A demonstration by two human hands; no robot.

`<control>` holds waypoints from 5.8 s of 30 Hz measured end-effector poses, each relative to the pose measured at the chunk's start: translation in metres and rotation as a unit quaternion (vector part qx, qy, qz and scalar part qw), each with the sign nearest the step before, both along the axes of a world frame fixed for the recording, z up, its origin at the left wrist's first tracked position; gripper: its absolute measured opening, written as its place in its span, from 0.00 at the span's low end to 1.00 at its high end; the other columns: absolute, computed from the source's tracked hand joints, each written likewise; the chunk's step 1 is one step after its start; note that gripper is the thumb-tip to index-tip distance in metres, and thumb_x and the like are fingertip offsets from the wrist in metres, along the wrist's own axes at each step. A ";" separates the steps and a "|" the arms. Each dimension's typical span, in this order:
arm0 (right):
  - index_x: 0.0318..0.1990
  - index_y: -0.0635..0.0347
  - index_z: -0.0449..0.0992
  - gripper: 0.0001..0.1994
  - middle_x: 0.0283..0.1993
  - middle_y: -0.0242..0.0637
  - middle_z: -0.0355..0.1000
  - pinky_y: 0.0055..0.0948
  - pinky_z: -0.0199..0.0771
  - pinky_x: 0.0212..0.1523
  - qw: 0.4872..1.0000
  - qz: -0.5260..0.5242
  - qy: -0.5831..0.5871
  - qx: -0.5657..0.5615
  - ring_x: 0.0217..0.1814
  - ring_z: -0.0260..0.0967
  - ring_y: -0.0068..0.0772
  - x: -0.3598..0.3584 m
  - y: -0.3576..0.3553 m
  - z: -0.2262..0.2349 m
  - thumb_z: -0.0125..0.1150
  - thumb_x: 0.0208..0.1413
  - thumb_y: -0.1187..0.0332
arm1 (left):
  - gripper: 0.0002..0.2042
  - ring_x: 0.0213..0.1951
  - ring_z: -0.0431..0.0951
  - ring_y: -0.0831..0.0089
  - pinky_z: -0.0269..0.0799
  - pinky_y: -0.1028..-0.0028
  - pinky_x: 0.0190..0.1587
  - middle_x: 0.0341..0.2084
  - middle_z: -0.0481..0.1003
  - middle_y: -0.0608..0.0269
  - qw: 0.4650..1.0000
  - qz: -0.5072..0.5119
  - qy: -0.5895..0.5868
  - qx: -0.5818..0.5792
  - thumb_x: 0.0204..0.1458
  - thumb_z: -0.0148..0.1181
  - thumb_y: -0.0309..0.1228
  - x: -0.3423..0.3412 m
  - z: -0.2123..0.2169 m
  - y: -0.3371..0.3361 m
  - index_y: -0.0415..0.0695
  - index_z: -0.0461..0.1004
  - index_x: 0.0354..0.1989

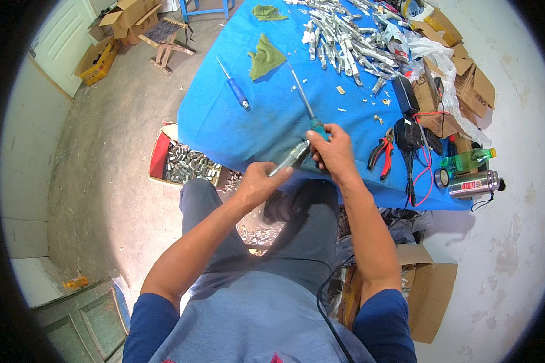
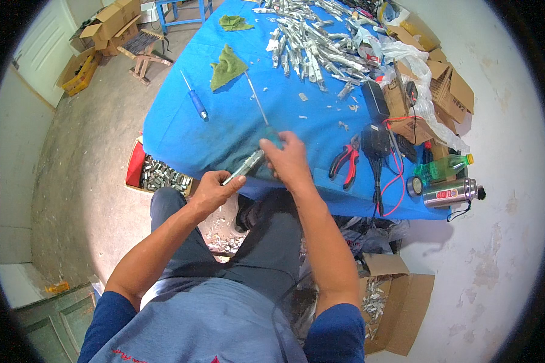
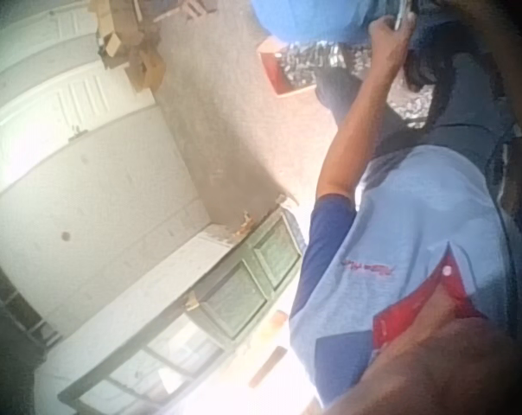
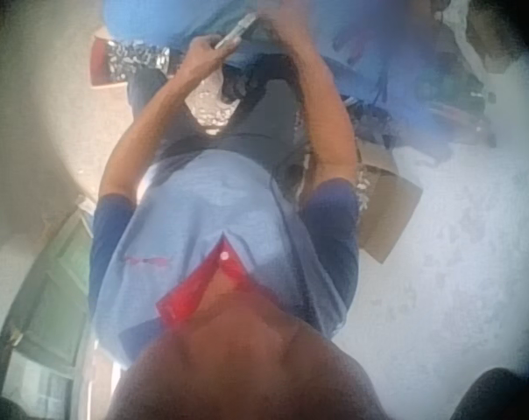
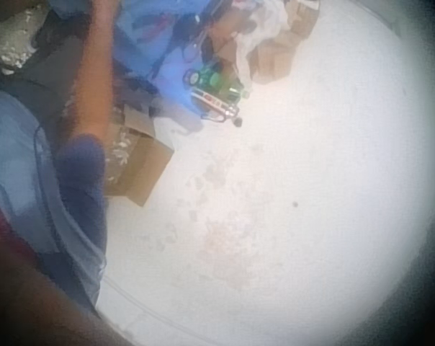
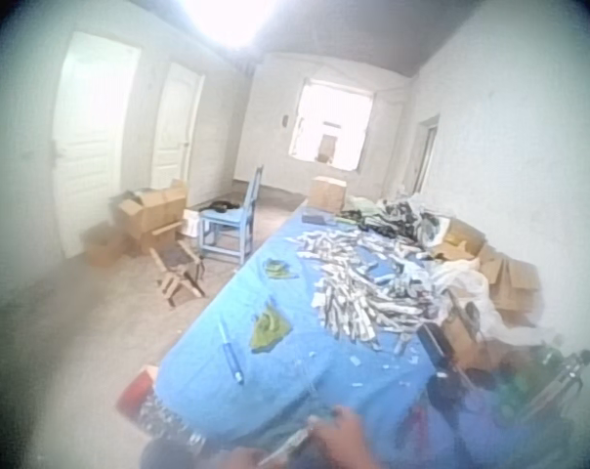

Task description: The person uses a screwdriver to remove screws from a metal strip component held in their lap and on a table.

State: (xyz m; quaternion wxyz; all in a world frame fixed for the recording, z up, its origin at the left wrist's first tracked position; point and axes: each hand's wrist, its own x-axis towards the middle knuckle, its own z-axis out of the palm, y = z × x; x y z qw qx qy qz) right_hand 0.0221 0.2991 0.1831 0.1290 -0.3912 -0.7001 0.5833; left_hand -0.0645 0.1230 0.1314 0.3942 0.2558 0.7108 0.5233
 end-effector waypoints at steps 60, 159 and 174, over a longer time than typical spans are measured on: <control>0.53 0.65 0.74 0.17 0.33 0.30 0.73 0.18 0.68 0.29 0.997 0.009 0.053 0.063 0.28 0.66 0.15 0.176 -0.069 0.021 0.60 0.56 0.71 | 0.24 0.12 0.45 0.83 0.40 0.79 0.15 0.12 0.49 0.77 0.923 0.060 -0.376 0.057 0.58 0.53 0.54 -0.001 0.002 0.005 0.54 0.53 0.19; 0.51 0.66 0.76 0.16 0.31 0.35 0.76 0.18 0.66 0.24 0.999 0.015 0.007 0.046 0.23 0.65 0.16 0.182 -0.028 0.051 0.60 0.55 0.71 | 0.33 0.21 0.66 0.76 0.62 0.71 0.23 0.16 0.68 0.64 0.996 0.052 -0.069 -0.038 0.57 0.50 0.57 0.005 0.001 0.006 0.29 0.75 0.28; 0.51 0.67 0.75 0.17 0.31 0.41 0.76 0.15 0.64 0.20 0.998 0.001 0.027 -0.057 0.21 0.66 0.17 0.183 -0.031 0.038 0.60 0.55 0.70 | 0.31 0.19 0.64 0.77 0.60 0.72 0.21 0.16 0.67 0.65 0.992 0.060 -0.109 -0.027 0.56 0.52 0.57 0.008 0.004 0.006 0.32 0.74 0.26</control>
